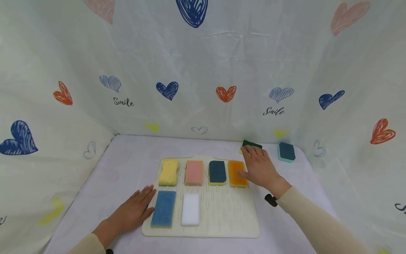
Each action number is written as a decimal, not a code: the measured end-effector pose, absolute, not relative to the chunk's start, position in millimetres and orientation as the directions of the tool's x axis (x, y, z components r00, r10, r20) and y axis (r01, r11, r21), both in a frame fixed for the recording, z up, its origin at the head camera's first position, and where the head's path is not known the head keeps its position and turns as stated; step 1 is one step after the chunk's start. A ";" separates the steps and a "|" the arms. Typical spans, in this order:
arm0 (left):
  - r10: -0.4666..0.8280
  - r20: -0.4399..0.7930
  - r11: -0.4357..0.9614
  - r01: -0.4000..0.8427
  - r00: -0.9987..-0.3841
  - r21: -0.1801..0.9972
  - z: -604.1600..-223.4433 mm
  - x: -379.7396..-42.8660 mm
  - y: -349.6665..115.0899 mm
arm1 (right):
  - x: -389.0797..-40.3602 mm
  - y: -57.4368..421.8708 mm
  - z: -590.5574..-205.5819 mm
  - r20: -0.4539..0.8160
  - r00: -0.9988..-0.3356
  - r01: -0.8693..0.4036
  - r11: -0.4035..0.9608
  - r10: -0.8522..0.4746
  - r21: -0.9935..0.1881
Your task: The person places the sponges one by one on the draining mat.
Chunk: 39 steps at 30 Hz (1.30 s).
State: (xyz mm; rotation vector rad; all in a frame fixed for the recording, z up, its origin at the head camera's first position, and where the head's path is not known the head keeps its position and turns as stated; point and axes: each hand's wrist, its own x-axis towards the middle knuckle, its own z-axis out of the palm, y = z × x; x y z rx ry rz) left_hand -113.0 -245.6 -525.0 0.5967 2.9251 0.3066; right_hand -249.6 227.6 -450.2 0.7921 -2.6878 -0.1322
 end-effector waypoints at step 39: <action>0.403 -0.069 0.902 0.383 -0.913 0.201 -529.0 -111.6 -248.6 | -341.5 254.9 -499.9 -0.062 -0.792 -0.573 0.704 -0.608 0.419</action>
